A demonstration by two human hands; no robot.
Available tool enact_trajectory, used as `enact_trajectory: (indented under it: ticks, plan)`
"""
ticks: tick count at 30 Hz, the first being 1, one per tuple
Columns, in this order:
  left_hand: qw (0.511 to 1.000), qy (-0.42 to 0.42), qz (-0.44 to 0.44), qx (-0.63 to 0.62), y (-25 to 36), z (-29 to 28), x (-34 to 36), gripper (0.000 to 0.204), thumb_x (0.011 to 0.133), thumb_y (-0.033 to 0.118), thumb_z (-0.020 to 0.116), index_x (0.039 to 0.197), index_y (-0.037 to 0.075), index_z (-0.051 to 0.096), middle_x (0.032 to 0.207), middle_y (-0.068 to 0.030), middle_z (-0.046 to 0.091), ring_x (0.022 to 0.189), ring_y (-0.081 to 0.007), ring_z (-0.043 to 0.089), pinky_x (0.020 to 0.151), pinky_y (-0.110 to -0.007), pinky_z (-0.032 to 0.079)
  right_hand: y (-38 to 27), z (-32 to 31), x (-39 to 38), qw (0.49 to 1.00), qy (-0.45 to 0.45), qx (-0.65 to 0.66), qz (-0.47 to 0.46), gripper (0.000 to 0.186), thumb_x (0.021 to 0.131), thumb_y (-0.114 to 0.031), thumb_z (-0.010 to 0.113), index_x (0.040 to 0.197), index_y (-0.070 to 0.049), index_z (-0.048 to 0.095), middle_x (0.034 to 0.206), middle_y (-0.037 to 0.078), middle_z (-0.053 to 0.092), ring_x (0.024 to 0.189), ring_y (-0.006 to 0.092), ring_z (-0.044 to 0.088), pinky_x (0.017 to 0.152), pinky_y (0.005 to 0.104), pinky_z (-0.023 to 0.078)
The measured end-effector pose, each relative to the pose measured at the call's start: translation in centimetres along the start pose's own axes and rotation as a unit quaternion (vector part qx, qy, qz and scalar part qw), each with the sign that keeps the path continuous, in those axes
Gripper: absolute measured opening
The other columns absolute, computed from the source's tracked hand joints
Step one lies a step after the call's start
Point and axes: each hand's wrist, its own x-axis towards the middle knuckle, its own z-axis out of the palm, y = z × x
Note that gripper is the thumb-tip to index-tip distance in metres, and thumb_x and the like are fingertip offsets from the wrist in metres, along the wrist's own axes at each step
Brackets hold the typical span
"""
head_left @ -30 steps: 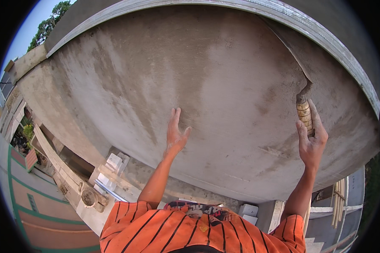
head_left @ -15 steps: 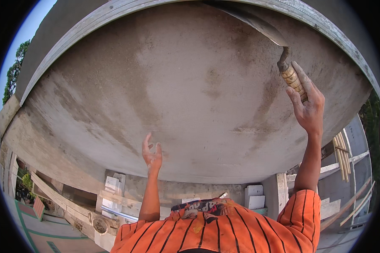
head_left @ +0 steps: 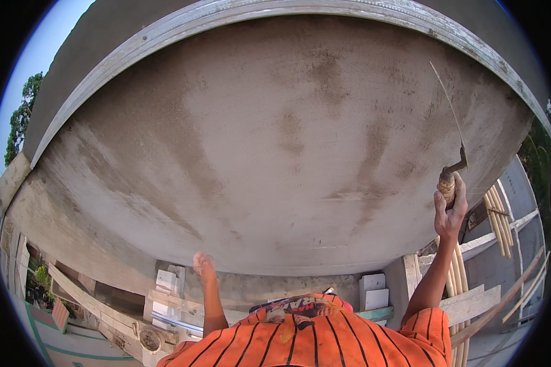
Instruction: The person uses a trowel to apply and smooth cement plaster onto a curved concrete wall. They work along the upper edge of the wall, spreading the material and refining the surface with the tool.
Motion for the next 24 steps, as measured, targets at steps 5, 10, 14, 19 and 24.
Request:
enact_trajectory:
  ticks: [5,10,14,19,24]
  plan:
    - [0.991,-0.095,0.094,-0.007,3.3,4.9,-0.4,0.031,0.091,0.007,0.057,0.121,0.001,0.052,0.108,-0.0080,0.060,0.094,-0.0174,0.058,0.083,-0.033,0.045,-12.5,5.4,6.9,0.984,-0.075,-0.091,-0.133,0.060,0.078,-0.020,0.074,0.133,-0.013,0.052,0.098,0.006,0.064,0.075,0.0205,0.064,0.066,0.0332,0.054]
    - [0.961,-0.169,0.217,0.036,4.6,9.2,-0.2,0.019,0.091,0.006,0.059,0.108,-0.003,0.058,0.094,-0.0076,0.063,0.086,-0.0152,0.058,0.079,-0.027,0.046,-18.0,6.4,11.3,0.953,-0.105,-0.227,-0.170,0.065,0.077,-0.024,0.076,0.137,-0.020,0.052,0.088,0.003,0.063,0.069,0.0202,0.062,0.065,0.0381,0.054]
    - [0.988,-0.103,0.118,0.011,-4.0,2.2,5.7,0.018,0.090,0.004,0.060,0.106,-0.005,0.059,0.091,-0.0077,0.063,0.081,-0.0133,0.059,0.070,-0.024,0.048,-13.8,2.6,12.1,0.945,-0.058,-0.274,-0.171,0.059,0.078,-0.033,0.074,0.134,-0.026,0.055,0.089,0.003,0.068,0.070,0.0146,0.065,0.062,0.0310,0.054]
    - [0.980,0.012,-0.114,-0.164,-13.3,-10.4,8.7,0.023,0.087,0.005,0.057,0.110,0.004,0.058,0.096,-0.0079,0.063,0.080,-0.0193,0.059,0.066,-0.031,0.047,-7.0,-6.9,10.7,0.947,-0.049,-0.318,-0.005,0.052,0.083,-0.027,0.073,0.131,-0.019,0.057,0.101,0.010,0.071,0.082,0.0219,0.069,0.075,0.0362,0.055]
    - [0.981,0.067,-0.122,-0.137,-14.2,-11.9,9.2,0.026,0.087,0.011,0.056,0.113,0.009,0.056,0.100,-0.0056,0.062,0.083,-0.0204,0.058,0.071,-0.037,0.046,-5.3,-9.2,6.5,0.965,-0.048,-0.238,0.094,0.047,0.085,-0.023,0.070,0.128,-0.008,0.057,0.103,0.014,0.069,0.091,0.0202,0.067,0.081,0.0359,0.052]
